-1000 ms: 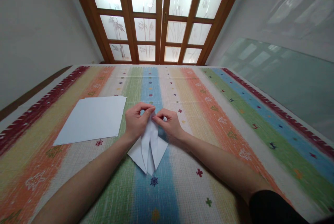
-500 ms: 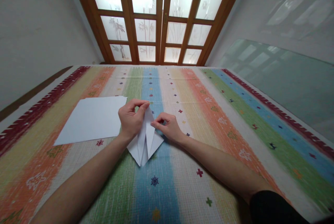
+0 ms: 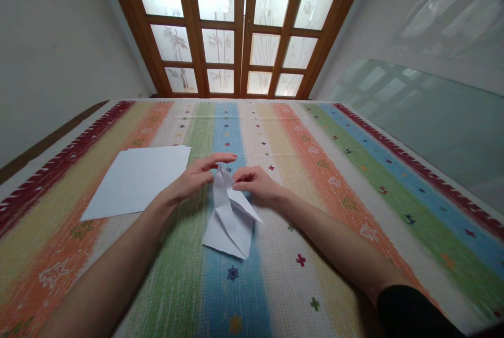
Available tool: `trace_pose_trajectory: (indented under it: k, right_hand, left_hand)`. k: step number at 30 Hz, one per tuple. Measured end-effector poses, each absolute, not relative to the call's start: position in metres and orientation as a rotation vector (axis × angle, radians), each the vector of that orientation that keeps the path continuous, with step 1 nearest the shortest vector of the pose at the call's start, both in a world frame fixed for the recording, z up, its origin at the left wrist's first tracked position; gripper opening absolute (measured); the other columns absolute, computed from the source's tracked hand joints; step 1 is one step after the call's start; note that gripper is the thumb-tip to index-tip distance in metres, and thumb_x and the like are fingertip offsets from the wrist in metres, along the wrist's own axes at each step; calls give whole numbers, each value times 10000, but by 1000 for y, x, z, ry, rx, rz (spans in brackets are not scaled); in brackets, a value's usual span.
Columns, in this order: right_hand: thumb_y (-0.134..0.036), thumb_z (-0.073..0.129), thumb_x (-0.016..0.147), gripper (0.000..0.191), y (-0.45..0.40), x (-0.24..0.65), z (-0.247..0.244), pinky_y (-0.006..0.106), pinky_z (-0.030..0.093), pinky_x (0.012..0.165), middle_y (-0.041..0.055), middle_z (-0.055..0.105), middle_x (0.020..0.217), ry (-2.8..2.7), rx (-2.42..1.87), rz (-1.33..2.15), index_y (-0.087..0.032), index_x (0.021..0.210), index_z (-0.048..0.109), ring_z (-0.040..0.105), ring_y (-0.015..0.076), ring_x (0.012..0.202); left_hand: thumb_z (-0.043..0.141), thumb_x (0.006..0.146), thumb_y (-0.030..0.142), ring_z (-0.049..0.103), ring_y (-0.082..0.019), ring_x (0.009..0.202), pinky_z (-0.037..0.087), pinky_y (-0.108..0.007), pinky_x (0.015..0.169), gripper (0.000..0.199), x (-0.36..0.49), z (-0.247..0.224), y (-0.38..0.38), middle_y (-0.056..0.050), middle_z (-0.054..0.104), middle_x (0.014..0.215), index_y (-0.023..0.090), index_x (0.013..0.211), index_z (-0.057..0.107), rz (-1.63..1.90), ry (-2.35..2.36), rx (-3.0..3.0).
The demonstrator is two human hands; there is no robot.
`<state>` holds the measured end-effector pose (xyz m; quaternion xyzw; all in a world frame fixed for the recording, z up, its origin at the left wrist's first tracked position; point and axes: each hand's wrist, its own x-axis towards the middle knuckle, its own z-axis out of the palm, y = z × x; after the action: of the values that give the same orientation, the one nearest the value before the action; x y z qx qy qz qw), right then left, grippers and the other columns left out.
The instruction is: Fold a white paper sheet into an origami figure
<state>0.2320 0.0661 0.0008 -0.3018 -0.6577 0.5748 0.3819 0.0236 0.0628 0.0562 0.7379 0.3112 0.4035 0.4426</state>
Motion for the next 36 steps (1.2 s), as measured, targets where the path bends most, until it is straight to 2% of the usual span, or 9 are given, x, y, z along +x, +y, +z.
trace_pose_trajectory:
  k: [5,9,12,17,19,24,27,29,36]
  right_hand:
    - [-299,743,712,116,68,233,3,271,461,645,19,699,777,-1802,-686,1584,-191,755,746,585,118,667]
    - [-286,727,702,110,74,235,1,267,450,633,11,691,733,-1731,-937,1356,-193,758,746,575,121,652]
    - [-298,691,713,155,86,245,1,264,442,606,13,677,716,-1537,-1123,1176,-179,804,732,569,123,633]
    - [-367,633,731,252,100,277,14,256,431,560,38,677,827,-1303,-1265,875,-186,895,692,575,140,684]
    - [-384,636,731,258,97,288,19,255,433,550,39,674,829,-1309,-1291,838,-192,895,686,577,145,687]
    - [-441,587,824,282,62,294,19,269,453,590,59,678,852,-1605,-1224,1009,-182,859,692,584,146,690]
    - [-406,675,781,327,39,287,13,265,441,549,65,670,950,-1747,-1219,1157,-188,1025,670,564,124,619]
    - [-346,749,727,375,31,281,10,270,446,580,74,656,988,-1772,-1282,1075,-182,1054,666,557,119,636]
    - [-298,740,757,120,32,277,5,281,437,635,34,638,802,-1877,-1268,992,-189,748,691,564,147,693]
  left_hand:
    - [674,753,243,568,-278,1200,406,-463,1035,95,22,62,56,-77,610,1311,259,792,760,543,660,2059]
    - [719,727,251,539,-289,1221,407,-454,1028,18,18,62,57,-85,602,1302,244,720,734,489,742,2114]
    - [711,737,296,574,-272,1163,418,-431,1012,59,14,61,59,-86,631,1248,238,746,723,516,767,2166]
    - [649,785,342,641,-212,910,480,-353,870,154,18,57,59,-59,699,942,222,690,671,610,823,2165]
    - [652,778,352,636,-210,881,484,-337,822,174,22,51,59,-60,693,911,217,669,666,679,874,2164]
    - [626,797,372,590,-166,629,449,-267,584,193,33,31,60,-43,670,723,212,721,702,693,990,2034]
    - [630,791,376,596,-170,613,451,-271,563,187,41,22,59,-52,690,721,214,766,721,686,967,1963]
    - [630,791,366,603,-174,625,456,-275,560,179,45,19,57,-60,700,733,214,770,722,693,965,1952]
    - [627,794,360,579,-161,555,418,-264,518,191,51,17,53,-51,695,678,207,815,740,685,1016,1994]
